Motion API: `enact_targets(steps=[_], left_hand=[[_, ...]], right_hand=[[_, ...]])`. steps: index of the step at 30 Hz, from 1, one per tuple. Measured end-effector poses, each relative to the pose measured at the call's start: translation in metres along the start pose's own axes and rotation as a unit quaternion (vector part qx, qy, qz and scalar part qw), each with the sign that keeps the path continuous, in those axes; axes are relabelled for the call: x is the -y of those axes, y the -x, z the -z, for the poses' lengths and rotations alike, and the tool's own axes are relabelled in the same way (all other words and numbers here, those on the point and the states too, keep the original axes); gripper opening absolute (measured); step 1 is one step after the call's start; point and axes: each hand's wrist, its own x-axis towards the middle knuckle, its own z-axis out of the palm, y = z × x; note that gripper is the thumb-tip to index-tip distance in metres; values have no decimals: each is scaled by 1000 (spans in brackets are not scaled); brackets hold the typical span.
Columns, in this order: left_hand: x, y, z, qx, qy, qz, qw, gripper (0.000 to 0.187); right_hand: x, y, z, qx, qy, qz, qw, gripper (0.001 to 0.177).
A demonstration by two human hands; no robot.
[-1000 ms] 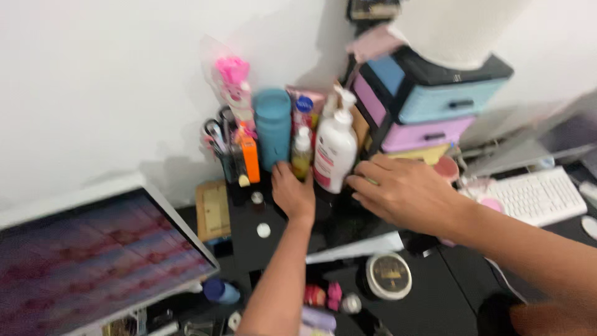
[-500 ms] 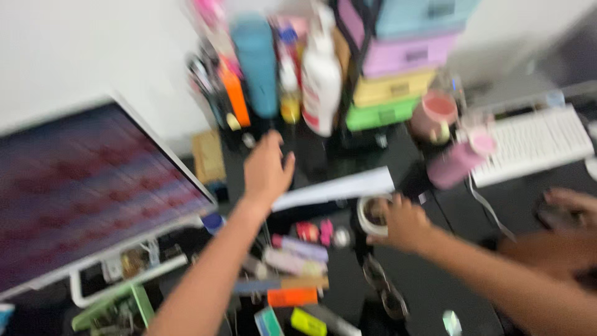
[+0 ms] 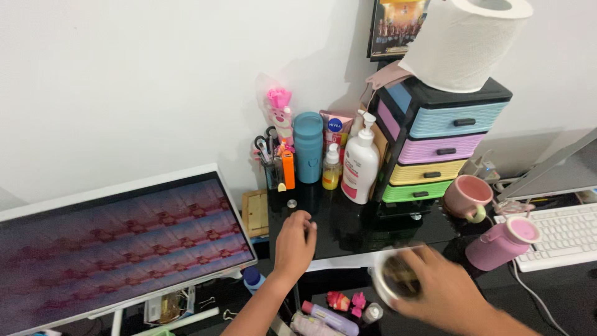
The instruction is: The person picks up several pens, markers, and a ruler from a desk surface and places them into a black cup. The person also handles a small container with flowers and moves lotions and a tin on the desk.
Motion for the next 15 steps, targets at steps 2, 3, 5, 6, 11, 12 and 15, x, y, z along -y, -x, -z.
enact_targets(steps=[2,3,5,6,11,12,15], left_hand=[[3,1,4,-44,65,18,997,25],[5,3,6,-60,82,6,995,27],[9,2,4,-86,104,-26,991,30],[10,2,0,-94,105,-45,989,31],[25,-5,-10,-111,92,-49,988,36],[28,-8,-12,-113,96,-43,988,37],[33,-11,-15,-102,94,-14,990,40]], right_hand=[[32,-31,15,-103,-39,76,991,89],[48,-54,16,-122,-47,88,987,87],[77,-100,7,-102,-75,36,991,83],[87,-118,1,-126,-94,47,986,78],[109,-169,-34,-185,-71,19,980,77],[109,-174,-39,-187,-79,16,979,74],[106,-183,-49,-176,-89,9,980,73]])
